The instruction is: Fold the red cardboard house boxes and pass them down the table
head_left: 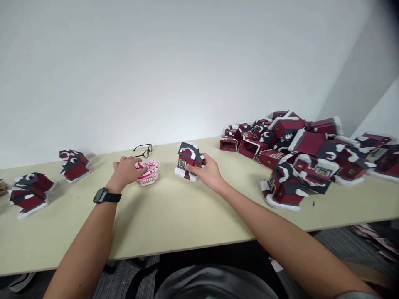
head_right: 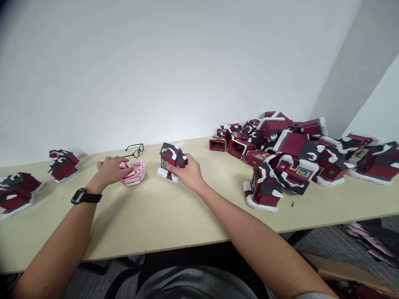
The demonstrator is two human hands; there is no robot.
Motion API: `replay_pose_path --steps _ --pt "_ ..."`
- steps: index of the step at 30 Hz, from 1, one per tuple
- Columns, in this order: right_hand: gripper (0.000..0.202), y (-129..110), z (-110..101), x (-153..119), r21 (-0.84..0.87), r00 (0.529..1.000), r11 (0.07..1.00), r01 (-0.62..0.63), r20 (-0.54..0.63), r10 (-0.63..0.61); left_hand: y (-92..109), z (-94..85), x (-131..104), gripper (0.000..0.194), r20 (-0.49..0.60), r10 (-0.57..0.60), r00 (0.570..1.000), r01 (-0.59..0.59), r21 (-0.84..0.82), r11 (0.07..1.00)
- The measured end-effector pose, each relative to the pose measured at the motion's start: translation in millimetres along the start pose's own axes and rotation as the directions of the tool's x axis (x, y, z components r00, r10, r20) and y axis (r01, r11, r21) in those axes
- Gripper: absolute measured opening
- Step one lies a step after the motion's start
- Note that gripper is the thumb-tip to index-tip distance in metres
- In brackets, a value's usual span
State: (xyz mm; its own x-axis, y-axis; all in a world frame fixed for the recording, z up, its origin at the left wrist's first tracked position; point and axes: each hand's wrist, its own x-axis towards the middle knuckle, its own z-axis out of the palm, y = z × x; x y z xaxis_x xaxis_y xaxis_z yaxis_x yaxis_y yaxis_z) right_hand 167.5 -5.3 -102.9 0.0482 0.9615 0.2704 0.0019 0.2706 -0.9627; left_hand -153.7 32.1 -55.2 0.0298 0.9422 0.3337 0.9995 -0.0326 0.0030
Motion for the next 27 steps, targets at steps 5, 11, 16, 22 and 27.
replay_pose_path --steps 5,11,16,22,27 --pt "0.049 3 0 1 -0.007 1.000 1.000 -0.001 0.011 0.001 -3 0.4 3 0.045 0.079 -0.023 0.997 0.023 -0.006 1.000" --pt "0.050 4 0 1 -0.010 1.000 1.000 0.009 0.015 -0.009 -1 -4.0 3 0.044 0.053 0.004 0.999 -0.002 -0.038 0.999" --pt "0.050 4 -1 2 0.001 1.000 1.000 0.006 0.015 -0.006 2 -14.2 1 0.048 -0.001 0.035 0.999 -0.035 -0.064 0.997" --pt "0.050 4 0 3 0.004 1.000 1.000 0.000 0.020 0.000 46 -24.9 -15 0.035 -0.129 -0.068 0.989 -0.030 -0.632 0.775" --pt "0.050 0 0 0 -0.068 0.999 0.997 0.037 -0.003 -0.038 107 -17.5 -40 0.031 0.199 0.185 0.962 0.181 -0.977 0.110"
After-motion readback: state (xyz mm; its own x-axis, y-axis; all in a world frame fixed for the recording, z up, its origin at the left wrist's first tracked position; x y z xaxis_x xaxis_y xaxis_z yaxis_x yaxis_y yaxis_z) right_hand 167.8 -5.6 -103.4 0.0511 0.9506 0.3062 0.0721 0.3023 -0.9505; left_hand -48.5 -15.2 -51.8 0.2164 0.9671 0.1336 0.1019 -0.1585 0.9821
